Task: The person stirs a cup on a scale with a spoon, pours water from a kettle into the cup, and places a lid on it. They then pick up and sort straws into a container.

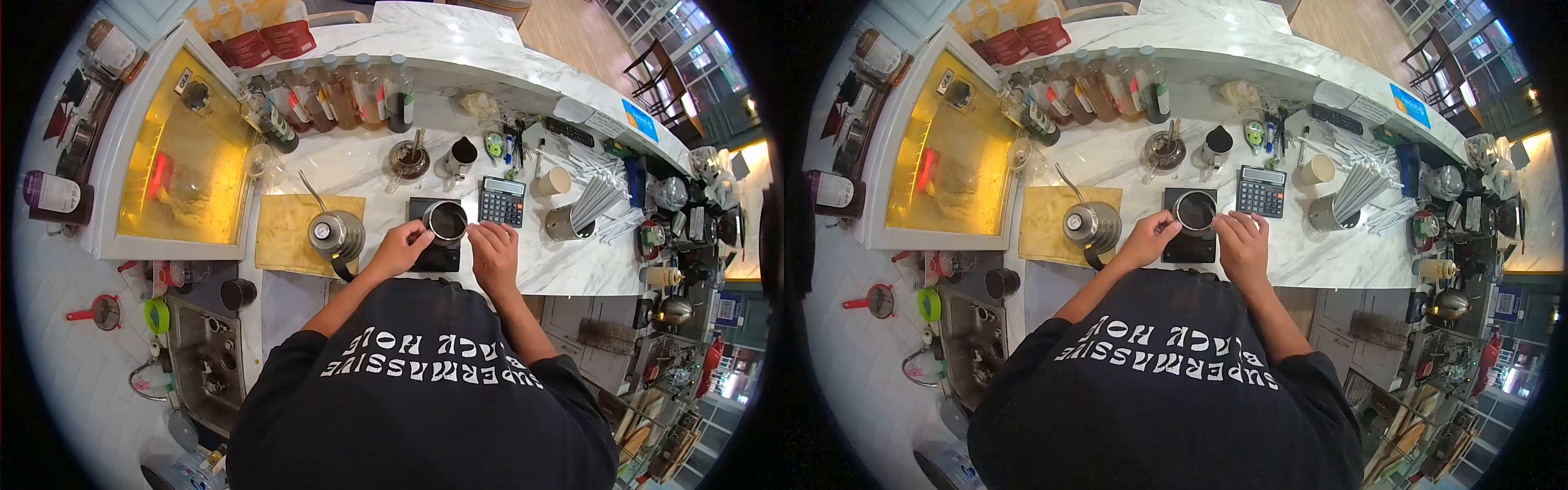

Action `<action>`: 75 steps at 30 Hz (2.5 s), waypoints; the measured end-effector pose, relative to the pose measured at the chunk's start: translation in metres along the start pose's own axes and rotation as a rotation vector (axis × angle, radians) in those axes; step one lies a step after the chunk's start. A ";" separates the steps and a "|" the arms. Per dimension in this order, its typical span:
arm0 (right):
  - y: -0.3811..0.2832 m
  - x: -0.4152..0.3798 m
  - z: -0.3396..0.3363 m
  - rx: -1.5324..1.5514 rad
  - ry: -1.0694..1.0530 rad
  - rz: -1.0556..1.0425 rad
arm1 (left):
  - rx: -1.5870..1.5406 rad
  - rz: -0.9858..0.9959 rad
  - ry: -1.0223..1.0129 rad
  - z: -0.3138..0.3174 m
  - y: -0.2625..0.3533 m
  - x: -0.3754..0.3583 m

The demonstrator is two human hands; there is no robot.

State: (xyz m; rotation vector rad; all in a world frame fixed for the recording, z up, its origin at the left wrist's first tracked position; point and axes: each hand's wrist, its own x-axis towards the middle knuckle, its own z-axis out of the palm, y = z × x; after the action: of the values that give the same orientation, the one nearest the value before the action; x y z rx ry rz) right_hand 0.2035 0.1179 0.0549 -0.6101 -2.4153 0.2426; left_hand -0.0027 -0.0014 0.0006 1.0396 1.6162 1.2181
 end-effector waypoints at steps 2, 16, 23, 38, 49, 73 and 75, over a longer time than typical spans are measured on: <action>-0.004 -0.006 -0.003 0.027 -0.019 -0.017 | -0.004 0.008 -0.003 0.002 0.001 0.001; -0.006 0.000 -0.007 0.087 -0.043 -0.027 | -0.001 0.033 0.002 0.002 -0.004 0.003; 0.001 0.008 -0.005 0.105 0.009 0.022 | -0.014 0.012 0.035 0.005 -0.006 0.003; 0.007 0.010 -0.012 0.142 -0.044 -0.040 | -0.003 0.019 0.037 0.004 -0.003 0.003; 0.011 0.015 -0.011 0.168 -0.035 -0.022 | -0.021 0.024 0.040 0.007 -0.014 0.003; 0.007 0.001 -0.009 0.130 -0.054 0.021 | -0.083 0.012 0.096 0.014 -0.015 -0.003; 0.006 0.001 -0.009 0.133 -0.050 -0.009 | -0.077 -0.013 0.078 0.013 -0.009 -0.004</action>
State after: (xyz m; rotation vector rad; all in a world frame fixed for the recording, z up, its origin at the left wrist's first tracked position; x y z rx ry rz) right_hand 0.2108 0.1235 0.0610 -0.5388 -2.4259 0.4159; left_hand 0.0093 -0.0033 -0.0100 0.9429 1.6198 1.3163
